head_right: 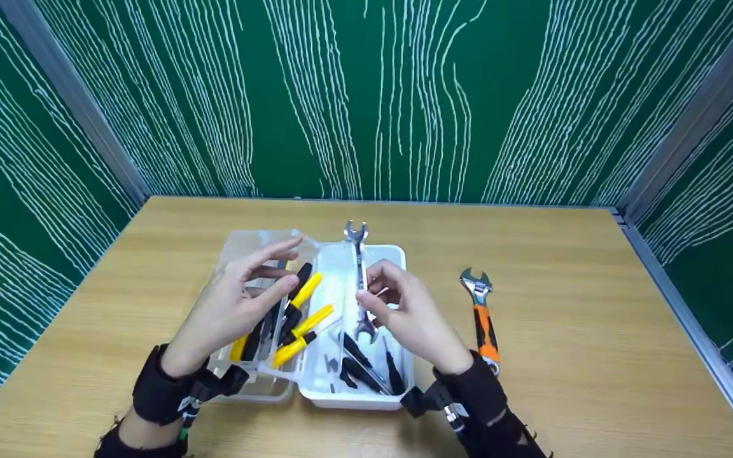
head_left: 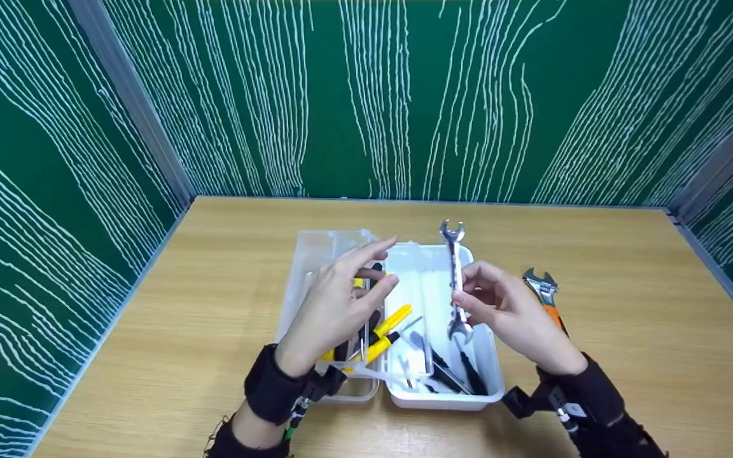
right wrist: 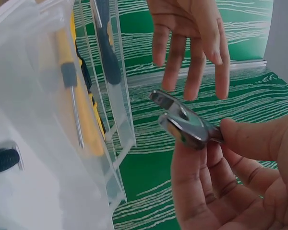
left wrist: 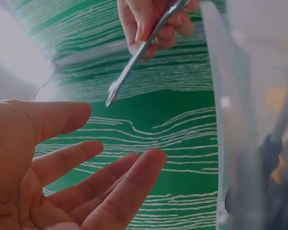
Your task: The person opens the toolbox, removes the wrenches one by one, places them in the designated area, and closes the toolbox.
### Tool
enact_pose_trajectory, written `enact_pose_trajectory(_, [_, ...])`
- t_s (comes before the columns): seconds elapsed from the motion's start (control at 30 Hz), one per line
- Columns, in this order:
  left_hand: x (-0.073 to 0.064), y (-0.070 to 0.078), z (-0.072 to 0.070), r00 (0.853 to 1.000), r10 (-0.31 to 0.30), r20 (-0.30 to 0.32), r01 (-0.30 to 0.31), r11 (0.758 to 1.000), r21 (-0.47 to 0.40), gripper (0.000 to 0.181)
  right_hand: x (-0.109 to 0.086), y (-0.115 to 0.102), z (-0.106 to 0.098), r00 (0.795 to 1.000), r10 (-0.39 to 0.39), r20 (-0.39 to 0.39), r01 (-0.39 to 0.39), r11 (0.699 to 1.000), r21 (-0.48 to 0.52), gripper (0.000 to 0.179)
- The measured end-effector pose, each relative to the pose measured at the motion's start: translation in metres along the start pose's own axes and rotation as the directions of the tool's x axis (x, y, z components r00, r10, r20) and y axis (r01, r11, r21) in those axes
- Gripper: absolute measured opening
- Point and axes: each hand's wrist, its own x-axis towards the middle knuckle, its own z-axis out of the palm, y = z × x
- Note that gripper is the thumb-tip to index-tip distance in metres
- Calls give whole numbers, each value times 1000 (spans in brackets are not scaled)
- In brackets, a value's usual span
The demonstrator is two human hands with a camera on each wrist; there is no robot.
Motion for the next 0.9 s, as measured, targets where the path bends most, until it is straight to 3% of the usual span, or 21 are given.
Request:
enact_pose_trajectory(0.37, [-8,-10,-9,999,-22,-31,23,999,27,47,-13,16,-22,995,31,-97,-28,999,29,18])
enact_pose_trajectory(0.53, [-11,-13,-13,999,-20,-43,22,999,46,47,-18,24,-32,992,70,-106,-64,996,64,25])
enact_pose_trajectory(0.9, [-17,-14,-20,996,-56,-62,58,998,38,47,-30,42,-56,979,152,-134,-150,988,31,31])
